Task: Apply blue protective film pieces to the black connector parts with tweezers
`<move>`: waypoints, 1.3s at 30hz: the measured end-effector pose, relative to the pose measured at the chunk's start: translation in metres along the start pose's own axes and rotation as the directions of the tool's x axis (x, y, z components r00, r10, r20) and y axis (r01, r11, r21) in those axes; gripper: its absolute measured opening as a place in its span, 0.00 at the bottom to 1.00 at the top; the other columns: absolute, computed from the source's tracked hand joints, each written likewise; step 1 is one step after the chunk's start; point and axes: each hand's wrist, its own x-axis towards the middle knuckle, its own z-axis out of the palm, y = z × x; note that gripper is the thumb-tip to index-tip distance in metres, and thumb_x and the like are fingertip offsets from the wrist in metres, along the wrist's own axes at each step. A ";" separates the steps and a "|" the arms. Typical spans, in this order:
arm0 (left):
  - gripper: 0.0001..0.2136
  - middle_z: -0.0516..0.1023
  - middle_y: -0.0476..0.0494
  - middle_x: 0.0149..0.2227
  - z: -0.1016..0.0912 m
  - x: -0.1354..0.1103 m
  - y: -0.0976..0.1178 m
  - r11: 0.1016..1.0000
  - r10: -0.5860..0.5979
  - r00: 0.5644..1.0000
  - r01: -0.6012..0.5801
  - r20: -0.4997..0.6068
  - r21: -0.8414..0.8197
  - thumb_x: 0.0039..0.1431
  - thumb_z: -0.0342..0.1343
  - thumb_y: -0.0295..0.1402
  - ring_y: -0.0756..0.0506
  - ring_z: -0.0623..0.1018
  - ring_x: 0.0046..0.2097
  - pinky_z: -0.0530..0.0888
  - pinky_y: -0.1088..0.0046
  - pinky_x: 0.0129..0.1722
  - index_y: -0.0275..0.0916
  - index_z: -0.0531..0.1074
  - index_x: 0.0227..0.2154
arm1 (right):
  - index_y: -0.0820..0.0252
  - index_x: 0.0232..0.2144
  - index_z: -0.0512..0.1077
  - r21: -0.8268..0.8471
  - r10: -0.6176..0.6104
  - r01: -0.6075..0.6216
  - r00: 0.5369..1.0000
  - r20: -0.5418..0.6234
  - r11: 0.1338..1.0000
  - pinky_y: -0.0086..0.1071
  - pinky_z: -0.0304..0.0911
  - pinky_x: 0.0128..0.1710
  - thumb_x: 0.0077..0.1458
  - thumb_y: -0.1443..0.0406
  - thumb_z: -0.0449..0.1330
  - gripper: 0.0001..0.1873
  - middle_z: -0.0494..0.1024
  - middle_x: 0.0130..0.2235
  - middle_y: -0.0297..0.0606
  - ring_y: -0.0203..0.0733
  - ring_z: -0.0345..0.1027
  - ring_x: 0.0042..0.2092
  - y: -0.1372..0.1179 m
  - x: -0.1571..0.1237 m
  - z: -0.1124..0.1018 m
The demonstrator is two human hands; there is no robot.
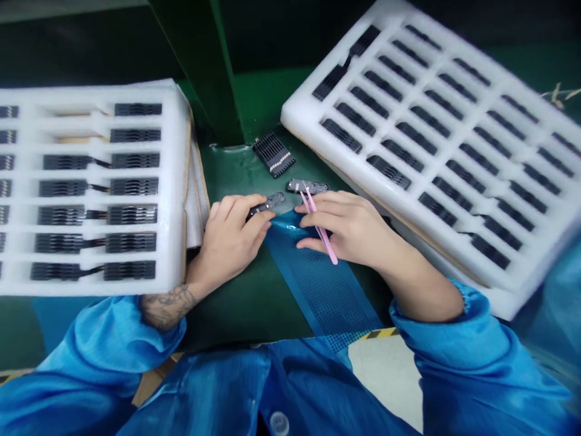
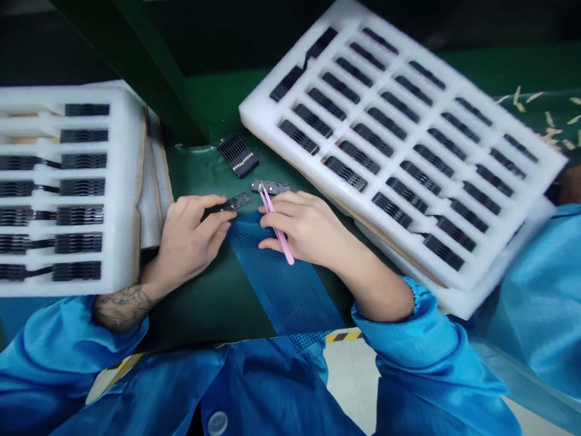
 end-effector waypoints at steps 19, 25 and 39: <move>0.06 0.80 0.48 0.37 0.000 0.000 -0.007 0.918 -0.039 0.998 0.054 0.045 -0.393 0.65 0.61 0.36 0.46 0.74 0.40 0.65 0.65 0.41 0.40 0.78 0.40 | 0.52 0.55 0.75 0.433 0.226 -0.116 0.951 -0.212 0.894 0.44 0.71 0.54 0.66 0.60 0.59 0.17 0.84 0.47 0.41 0.48 0.78 0.49 -0.015 0.000 0.002; 0.06 0.80 0.48 0.37 0.000 0.000 -0.008 0.898 -0.005 0.999 0.028 0.053 -0.439 0.66 0.61 0.37 0.47 0.74 0.39 0.64 0.66 0.40 0.41 0.79 0.39 | 0.51 0.50 0.80 0.759 0.427 -0.200 0.898 -0.112 0.619 0.41 0.74 0.43 0.68 0.48 0.52 0.24 0.83 0.37 0.39 0.45 0.78 0.39 -0.021 -0.001 -0.001; 0.06 0.80 0.49 0.35 0.001 0.000 -0.008 0.905 0.028 0.997 0.003 0.067 -0.426 0.65 0.61 0.38 0.47 0.72 0.38 0.62 0.64 0.40 0.42 0.79 0.38 | 0.54 0.38 0.84 0.737 0.476 -0.324 0.879 0.004 0.593 0.32 0.77 0.37 0.53 0.66 0.72 0.08 0.85 0.37 0.37 0.40 0.80 0.36 -0.024 0.008 0.015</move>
